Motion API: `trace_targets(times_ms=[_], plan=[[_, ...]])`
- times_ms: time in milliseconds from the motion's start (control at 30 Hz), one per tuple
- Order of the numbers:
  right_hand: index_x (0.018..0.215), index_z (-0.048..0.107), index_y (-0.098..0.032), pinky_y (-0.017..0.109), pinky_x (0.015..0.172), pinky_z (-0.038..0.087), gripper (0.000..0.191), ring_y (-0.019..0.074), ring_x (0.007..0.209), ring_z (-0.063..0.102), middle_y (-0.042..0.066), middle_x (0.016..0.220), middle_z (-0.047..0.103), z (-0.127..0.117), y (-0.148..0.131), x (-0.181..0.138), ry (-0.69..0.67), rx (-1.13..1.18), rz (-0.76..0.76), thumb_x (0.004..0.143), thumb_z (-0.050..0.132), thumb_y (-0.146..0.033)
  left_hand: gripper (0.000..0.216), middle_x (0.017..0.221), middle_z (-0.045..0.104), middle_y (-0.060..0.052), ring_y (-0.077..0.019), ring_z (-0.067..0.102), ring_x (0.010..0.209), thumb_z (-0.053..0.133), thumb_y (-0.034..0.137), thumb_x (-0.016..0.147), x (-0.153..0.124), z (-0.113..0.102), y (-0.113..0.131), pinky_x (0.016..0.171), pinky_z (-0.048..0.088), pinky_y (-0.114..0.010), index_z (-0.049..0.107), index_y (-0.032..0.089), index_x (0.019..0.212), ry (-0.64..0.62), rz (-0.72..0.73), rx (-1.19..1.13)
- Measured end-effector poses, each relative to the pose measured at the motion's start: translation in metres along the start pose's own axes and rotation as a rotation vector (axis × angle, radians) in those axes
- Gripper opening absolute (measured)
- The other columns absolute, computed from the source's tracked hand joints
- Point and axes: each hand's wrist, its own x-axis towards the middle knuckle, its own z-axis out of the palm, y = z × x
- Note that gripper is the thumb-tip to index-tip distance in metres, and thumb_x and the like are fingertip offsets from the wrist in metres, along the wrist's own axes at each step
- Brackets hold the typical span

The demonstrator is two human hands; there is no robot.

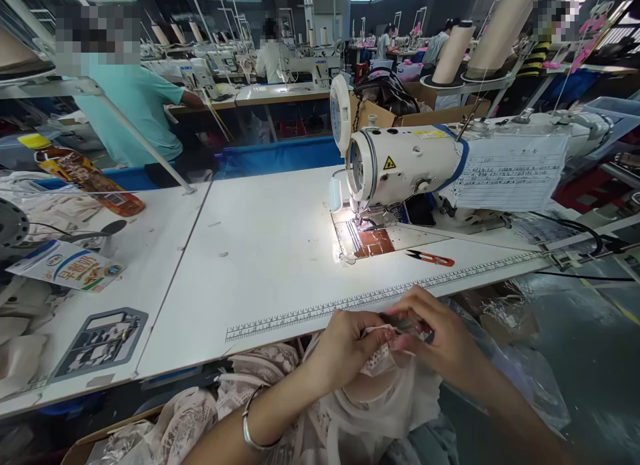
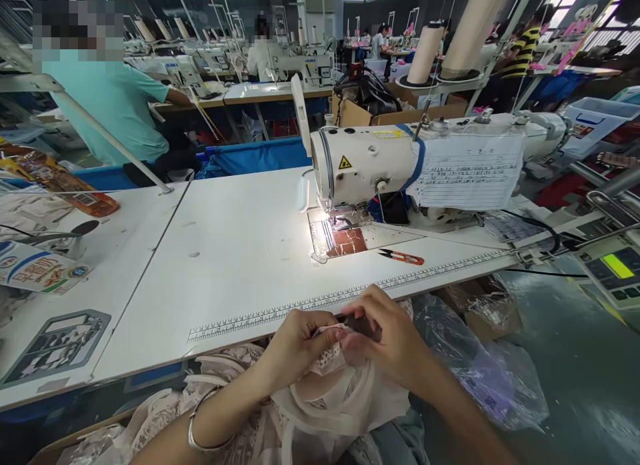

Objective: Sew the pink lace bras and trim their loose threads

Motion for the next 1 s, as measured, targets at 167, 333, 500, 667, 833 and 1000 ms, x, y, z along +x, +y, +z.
trace_targets(times_ms=[167,333,500,667,833,1000], plan=[[0.073,0.056,-0.022,0.027,0.06,0.047,0.03,0.0151,0.067,0.058,0.003,0.078,0.059,0.014,-0.013,0.0,0.176,-0.185,-0.15,0.101,0.045,-0.022,0.04,0.062,0.05,0.001,-0.0113,0.04,0.059,0.055,0.047,0.095,0.003,-0.004,-0.004,0.056,0.031,-0.023,0.066,0.014,0.075,-0.087,0.013,-0.056],[0.07,0.038,-0.025,0.03,0.055,0.047,0.041,0.0169,0.056,0.053,0.001,0.064,0.055,0.011,-0.006,-0.002,-0.05,0.179,-0.103,0.106,0.025,-0.038,0.042,0.062,0.046,0.002,-0.0112,0.039,0.058,0.053,0.048,0.096,0.003,-0.005,-0.01,0.057,0.031,-0.024,0.062,0.015,0.072,-0.122,0.036,-0.157],[0.063,0.038,-0.026,0.029,0.048,0.033,0.039,0.0171,0.051,0.043,-0.001,0.056,0.044,-0.011,0.04,0.001,0.191,-0.271,0.04,0.1,0.041,-0.04,0.049,0.063,0.052,-0.002,-0.0124,0.042,0.059,0.057,0.057,0.093,-0.003,-0.01,-0.002,0.059,0.034,-0.025,0.068,0.013,0.073,-0.117,0.043,-0.266],[0.089,0.061,-0.022,0.027,0.047,0.036,0.051,0.015,0.05,0.046,-0.002,0.063,0.05,-0.014,0.032,-0.002,0.043,-0.129,0.121,0.1,0.033,-0.064,0.041,0.077,0.065,-0.005,-0.0136,0.05,0.066,0.054,0.049,0.097,0.0,-0.006,0.001,0.064,0.038,-0.024,0.075,0.014,0.091,-0.074,0.057,-0.189],[0.074,0.061,-0.022,0.027,0.056,0.042,0.044,0.0156,0.062,0.053,0.001,0.072,0.053,0.0,-0.004,-0.002,-0.002,0.14,0.089,0.1,0.047,-0.055,0.032,0.079,0.068,-0.005,-0.0132,0.053,0.065,0.052,0.036,0.098,0.002,-0.006,0.002,0.062,0.039,-0.023,0.074,0.015,0.092,-0.078,0.071,-0.102],[0.066,0.054,-0.022,0.027,0.053,0.039,0.038,0.0145,0.059,0.048,-0.001,0.064,0.049,0.001,-0.014,-0.001,0.174,0.122,0.074,0.101,0.05,-0.038,0.026,0.086,0.067,-0.008,-0.0172,0.06,0.076,0.054,0.029,0.095,0.003,-0.01,0.009,0.07,0.044,-0.025,0.073,0.014,0.083,-0.066,0.136,0.019]])
